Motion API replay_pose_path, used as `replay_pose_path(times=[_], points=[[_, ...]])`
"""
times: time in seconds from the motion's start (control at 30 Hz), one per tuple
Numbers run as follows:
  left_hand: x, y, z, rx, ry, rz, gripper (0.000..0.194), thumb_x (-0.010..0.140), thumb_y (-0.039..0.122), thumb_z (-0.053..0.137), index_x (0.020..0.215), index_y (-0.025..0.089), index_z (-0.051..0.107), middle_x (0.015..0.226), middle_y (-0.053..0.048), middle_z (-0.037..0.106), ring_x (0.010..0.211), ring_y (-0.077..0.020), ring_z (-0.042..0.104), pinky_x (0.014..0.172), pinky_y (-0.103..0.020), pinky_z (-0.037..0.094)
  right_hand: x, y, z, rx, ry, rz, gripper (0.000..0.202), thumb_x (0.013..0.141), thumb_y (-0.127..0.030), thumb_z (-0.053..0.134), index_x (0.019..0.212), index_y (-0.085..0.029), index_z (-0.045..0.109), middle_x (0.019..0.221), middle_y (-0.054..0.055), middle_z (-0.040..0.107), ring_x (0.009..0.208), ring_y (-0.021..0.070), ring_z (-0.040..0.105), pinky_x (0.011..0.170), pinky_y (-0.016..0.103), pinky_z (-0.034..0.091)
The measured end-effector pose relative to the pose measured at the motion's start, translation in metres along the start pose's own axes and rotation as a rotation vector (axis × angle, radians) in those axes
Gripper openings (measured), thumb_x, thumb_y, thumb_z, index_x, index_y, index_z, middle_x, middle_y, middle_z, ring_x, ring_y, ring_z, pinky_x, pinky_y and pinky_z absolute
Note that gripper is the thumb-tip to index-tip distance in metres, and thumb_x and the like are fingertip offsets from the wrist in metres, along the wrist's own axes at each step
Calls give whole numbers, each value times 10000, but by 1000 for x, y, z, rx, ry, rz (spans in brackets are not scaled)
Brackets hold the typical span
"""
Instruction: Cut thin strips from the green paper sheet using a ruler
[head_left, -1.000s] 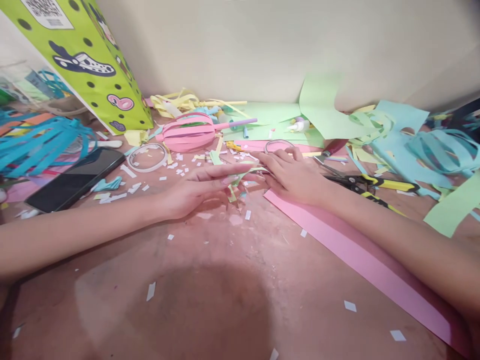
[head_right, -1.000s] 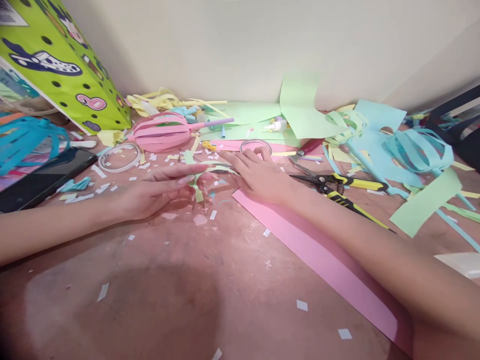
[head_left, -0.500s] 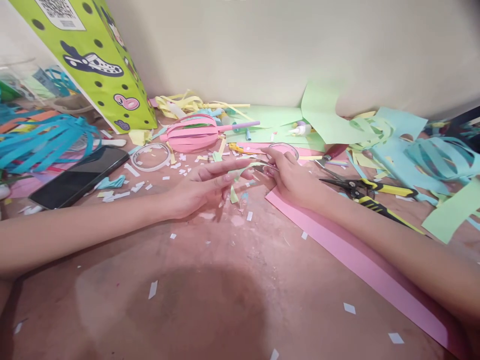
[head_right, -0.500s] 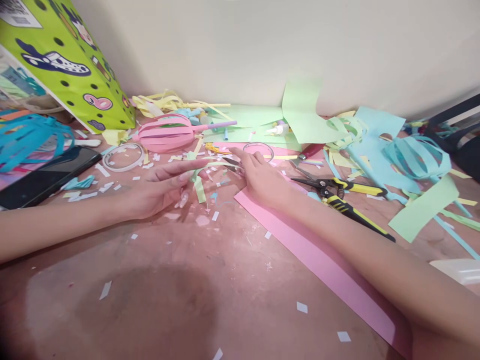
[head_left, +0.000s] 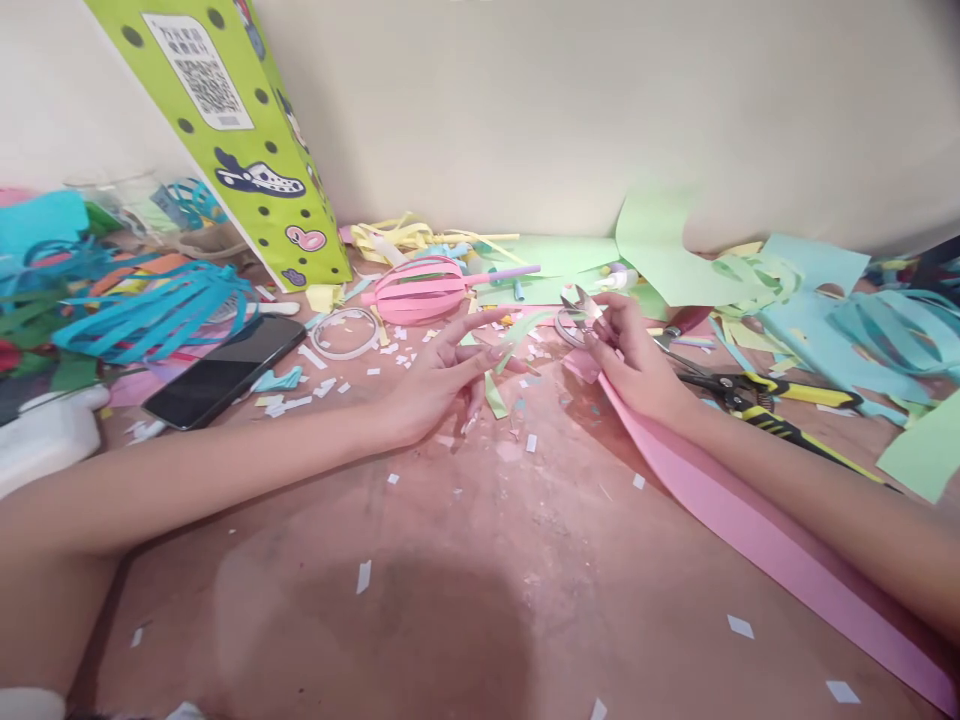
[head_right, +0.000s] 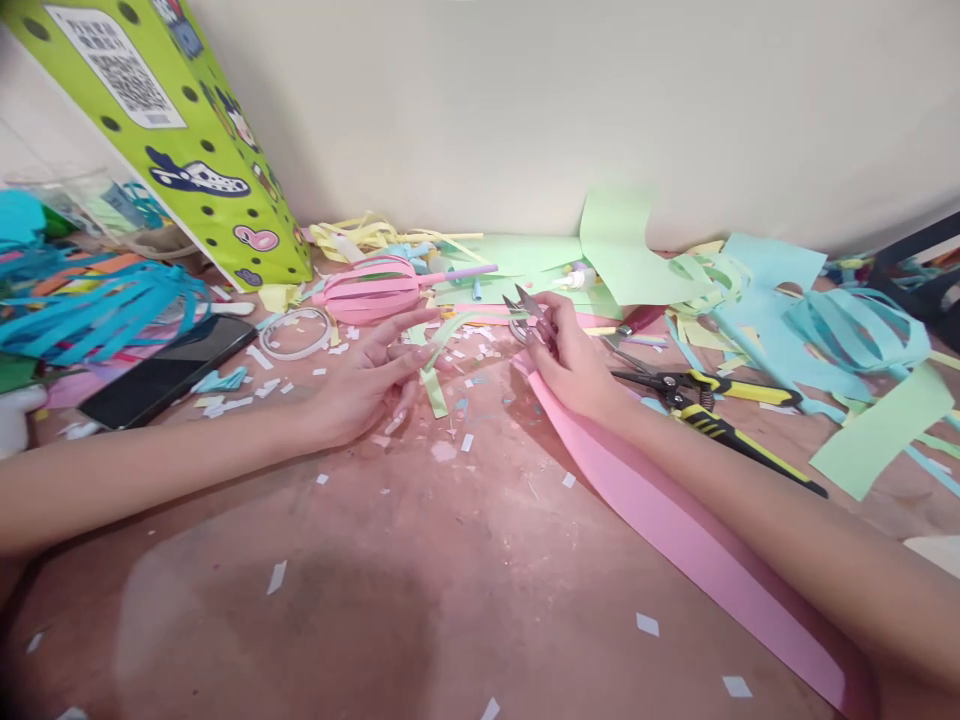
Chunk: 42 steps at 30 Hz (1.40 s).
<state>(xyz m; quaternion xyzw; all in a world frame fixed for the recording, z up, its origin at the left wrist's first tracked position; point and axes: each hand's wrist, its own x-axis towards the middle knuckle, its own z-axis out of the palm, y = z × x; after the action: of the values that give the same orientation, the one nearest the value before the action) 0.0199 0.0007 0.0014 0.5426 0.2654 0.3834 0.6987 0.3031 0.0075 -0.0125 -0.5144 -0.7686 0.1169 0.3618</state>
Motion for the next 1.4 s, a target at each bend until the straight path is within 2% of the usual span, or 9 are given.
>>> replay_pose_path(times=[0.1,0.2,0.37,0.47,0.63,0.83,1.1,1.23,1.4], points=[[1,-1,0,12,59,39,748,915,433,847,1554,256,500,967,-24,827,362,-65,529,315,-185,485,1,-11,-3,-47,73,-87,535,988,-380,572,1462,-256,356,852,1,421,685,206,482,620,391,463],[2,-2,0,22,63,43,725,913,449,845,1512,246,489,769,26,780,351,-94,539,308,-185,468,3,-32,-10,-15,141,-95,469,1027,-437,558,1442,-300,390,822,-11,368,676,200,452,603,374,448],[3,-5,1,50,71,-12,556,891,544,836,1244,235,538,620,60,703,343,-138,563,296,-210,465,4,-56,-34,-227,66,-90,437,1050,-456,554,1458,-302,531,998,63,580,694,189,500,674,400,490],[4,-4,2,53,78,6,520,858,566,855,1082,237,520,586,84,666,352,-129,571,319,-196,472,13,-50,-48,-217,-6,57,428,1032,-455,598,1406,-246,600,1077,84,656,668,156,505,660,374,468],[5,-3,4,76,100,-3,486,874,539,838,1028,248,481,524,104,614,356,-118,561,351,-171,467,25,-44,-62,22,174,185,463,1013,-458,665,1421,-252,589,1146,69,637,584,92,421,546,320,348],[2,-2,4,108,93,-1,464,925,572,766,1066,286,429,489,110,614,318,-156,557,306,-189,454,2,-80,-53,-219,-331,-213,446,1072,-419,539,1491,-296,632,1035,53,755,675,151,607,588,284,425],[0,-1,5,158,54,-13,458,965,604,711,1084,299,392,499,95,645,321,-177,565,316,-211,473,-14,-88,-38,-544,-343,-436,515,1086,-281,448,1593,-232,525,1182,96,750,739,180,667,560,280,340],[-2,-2,7,225,27,-55,446,1006,641,630,1092,292,366,478,75,646,330,-188,581,336,-202,458,-15,-90,-34,-530,-345,-396,501,1048,-252,518,1546,-265,574,1296,99,749,686,149,637,579,273,322],[-3,-2,10,260,33,-56,493,994,681,624,1072,281,348,465,61,644,337,-179,587,354,-187,451,-15,-92,-35,-488,-387,-361,498,1047,-242,504,1539,-273,575,1220,79,770,616,122,579,573,271,289]])
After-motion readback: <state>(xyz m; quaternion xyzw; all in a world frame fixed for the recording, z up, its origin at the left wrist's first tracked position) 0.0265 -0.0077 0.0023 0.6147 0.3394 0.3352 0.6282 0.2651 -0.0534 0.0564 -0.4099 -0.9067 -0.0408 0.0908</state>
